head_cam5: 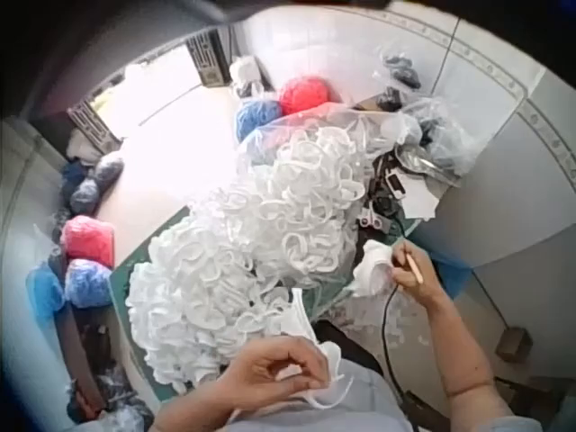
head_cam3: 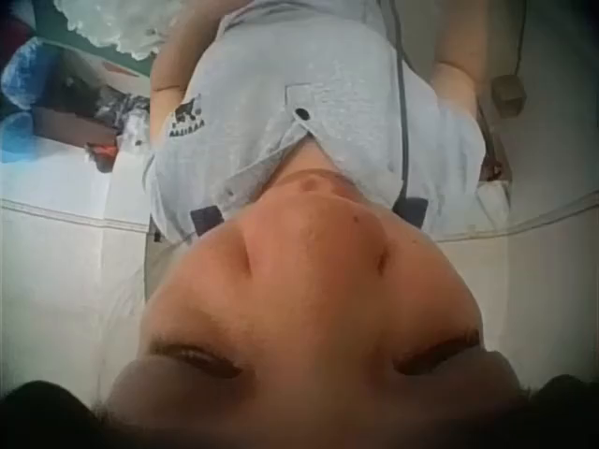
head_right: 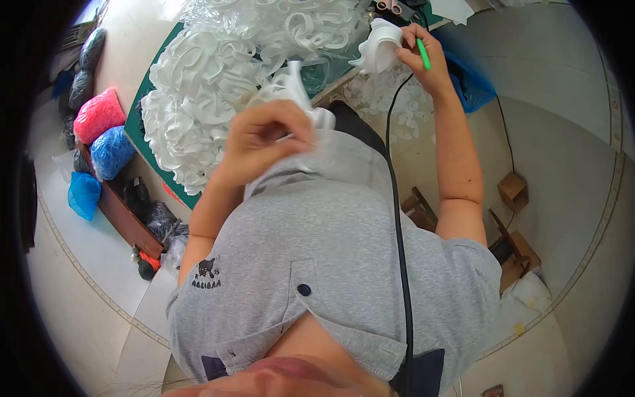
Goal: Inspecting and cleaning white plastic toy components using a small hand tool at a workbench.
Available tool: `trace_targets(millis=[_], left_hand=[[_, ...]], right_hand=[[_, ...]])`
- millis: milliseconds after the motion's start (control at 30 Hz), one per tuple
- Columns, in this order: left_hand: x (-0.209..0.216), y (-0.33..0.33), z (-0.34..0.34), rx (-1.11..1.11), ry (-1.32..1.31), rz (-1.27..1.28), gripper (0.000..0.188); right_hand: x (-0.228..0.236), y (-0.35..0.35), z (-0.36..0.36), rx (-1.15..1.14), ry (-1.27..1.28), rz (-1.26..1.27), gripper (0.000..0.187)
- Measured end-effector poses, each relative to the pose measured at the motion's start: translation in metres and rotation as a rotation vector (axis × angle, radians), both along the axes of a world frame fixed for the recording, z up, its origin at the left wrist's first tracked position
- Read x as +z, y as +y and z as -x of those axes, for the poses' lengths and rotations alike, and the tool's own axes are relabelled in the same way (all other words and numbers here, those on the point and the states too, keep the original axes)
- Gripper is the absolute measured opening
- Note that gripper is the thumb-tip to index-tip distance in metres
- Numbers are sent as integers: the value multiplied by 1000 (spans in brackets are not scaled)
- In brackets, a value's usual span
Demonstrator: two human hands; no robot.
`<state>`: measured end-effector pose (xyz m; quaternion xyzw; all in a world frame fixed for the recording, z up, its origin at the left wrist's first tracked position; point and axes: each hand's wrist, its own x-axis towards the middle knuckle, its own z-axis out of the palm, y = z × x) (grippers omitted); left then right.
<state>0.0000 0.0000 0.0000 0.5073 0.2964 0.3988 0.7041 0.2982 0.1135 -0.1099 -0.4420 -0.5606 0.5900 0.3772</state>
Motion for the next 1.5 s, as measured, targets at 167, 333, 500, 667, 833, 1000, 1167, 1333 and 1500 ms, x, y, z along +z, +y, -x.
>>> trace_targets(millis=[167, 333, 500, 667, 833, 1000, 1167, 1333, 1500], left_hand=[[-56, 5, -84, -226, 273, -257, 17], [-73, 6, -83, -338, 949, -432, 30], [-63, 32, -52, 222, 473, 51, 30], [-50, 36, -44, 346, -177, 424, 28], [-35, 31, -32, 404, -321, 477, 31], [-28, 26, -28, 445, -299, 463, 39], [-26, 27, -31, 572, -246, 370, 42], [-22, 30, -31, 607, -204, 342, 41], [-21, 34, -30, 624, -194, 329, 41]], right_hand=[[28, 13, -7, 29, 30, -71, 25], [49, 11, -8, -23, 53, -123, 26], [66, -11, 19, 111, 59, -69, 27], [74, -30, 60, 107, 82, -233, 58], [69, -19, 63, 70, 318, -263, 48], [86, -27, 79, 141, 26, -513, 13], [89, -25, 83, 74, -183, -914, 15], [87, -17, 82, 78, -173, -971, 19], [91, -12, 83, 138, -152, -1015, 21]])
